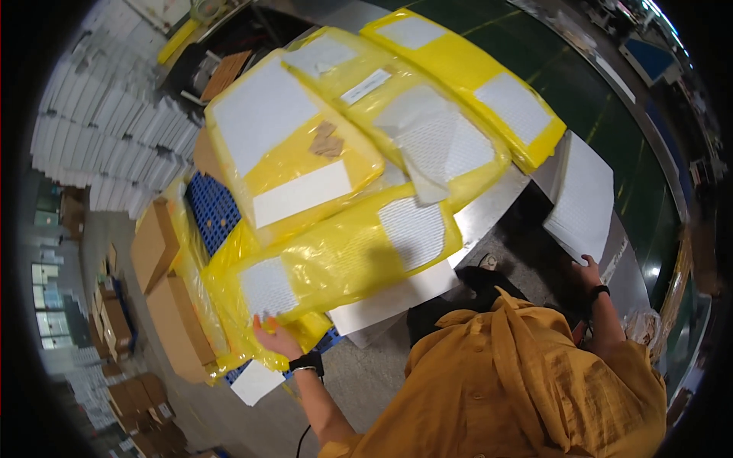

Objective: Cutting yellow plastic wrap and organizing mesh and foam sheets on a workstation table.

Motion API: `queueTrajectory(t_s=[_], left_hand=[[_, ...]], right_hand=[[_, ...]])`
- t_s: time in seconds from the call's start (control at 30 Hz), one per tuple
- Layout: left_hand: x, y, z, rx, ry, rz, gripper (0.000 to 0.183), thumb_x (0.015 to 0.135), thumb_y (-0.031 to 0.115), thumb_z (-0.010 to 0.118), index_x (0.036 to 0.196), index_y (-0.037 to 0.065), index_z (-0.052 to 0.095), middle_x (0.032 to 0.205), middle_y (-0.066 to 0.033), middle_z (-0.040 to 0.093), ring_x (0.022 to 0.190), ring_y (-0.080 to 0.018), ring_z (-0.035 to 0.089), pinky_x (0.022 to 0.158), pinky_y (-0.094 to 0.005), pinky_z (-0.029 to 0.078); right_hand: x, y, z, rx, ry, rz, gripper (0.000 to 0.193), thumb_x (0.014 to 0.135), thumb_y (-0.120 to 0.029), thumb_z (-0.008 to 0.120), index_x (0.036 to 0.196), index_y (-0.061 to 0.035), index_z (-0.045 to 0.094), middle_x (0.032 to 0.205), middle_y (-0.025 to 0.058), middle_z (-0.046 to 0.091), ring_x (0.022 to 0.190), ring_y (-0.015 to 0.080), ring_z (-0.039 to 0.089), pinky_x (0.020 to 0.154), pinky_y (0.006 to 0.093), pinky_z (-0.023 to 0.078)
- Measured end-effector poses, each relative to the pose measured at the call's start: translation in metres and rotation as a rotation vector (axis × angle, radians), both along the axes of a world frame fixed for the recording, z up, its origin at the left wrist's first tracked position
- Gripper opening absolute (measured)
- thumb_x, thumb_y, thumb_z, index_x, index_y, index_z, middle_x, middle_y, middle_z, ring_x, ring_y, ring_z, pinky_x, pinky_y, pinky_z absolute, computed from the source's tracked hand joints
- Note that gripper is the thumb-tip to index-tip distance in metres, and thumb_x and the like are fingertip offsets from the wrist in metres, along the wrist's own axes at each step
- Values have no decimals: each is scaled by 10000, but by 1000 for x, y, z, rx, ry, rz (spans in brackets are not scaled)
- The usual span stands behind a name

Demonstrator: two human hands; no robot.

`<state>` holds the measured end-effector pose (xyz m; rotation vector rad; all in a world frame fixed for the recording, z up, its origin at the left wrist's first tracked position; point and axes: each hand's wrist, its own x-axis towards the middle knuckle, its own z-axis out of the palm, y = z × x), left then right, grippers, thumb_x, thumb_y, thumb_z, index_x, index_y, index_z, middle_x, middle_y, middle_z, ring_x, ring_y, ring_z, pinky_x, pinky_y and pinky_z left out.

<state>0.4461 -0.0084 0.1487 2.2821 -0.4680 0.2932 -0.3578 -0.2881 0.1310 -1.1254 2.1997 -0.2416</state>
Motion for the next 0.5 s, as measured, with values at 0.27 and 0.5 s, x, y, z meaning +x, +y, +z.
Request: queueTrajectory(t_s=[0.27,0.5], left_hand=[[-221,-261,45,174,-85,-1047,780,833,214,753,1469,-26,373,1405,-275,475,1274,-425,459,1085,-469,353],[-278,-403,-4,8,-248,-703,918,778,235,789,1501,-29,289,1273,-314,544,1166,-458,526,1012,-483,412]], right_hand=[[-17,-48,7,-316,6,211,594,780,-234,772,1308,-63,560,1414,246,461,1363,375,403,1122,414,352],[-77,-78,25,-448,-163,287,405,840,-147,723,1215,-48,607,1268,151,576,1215,312,528,1050,392,402]])
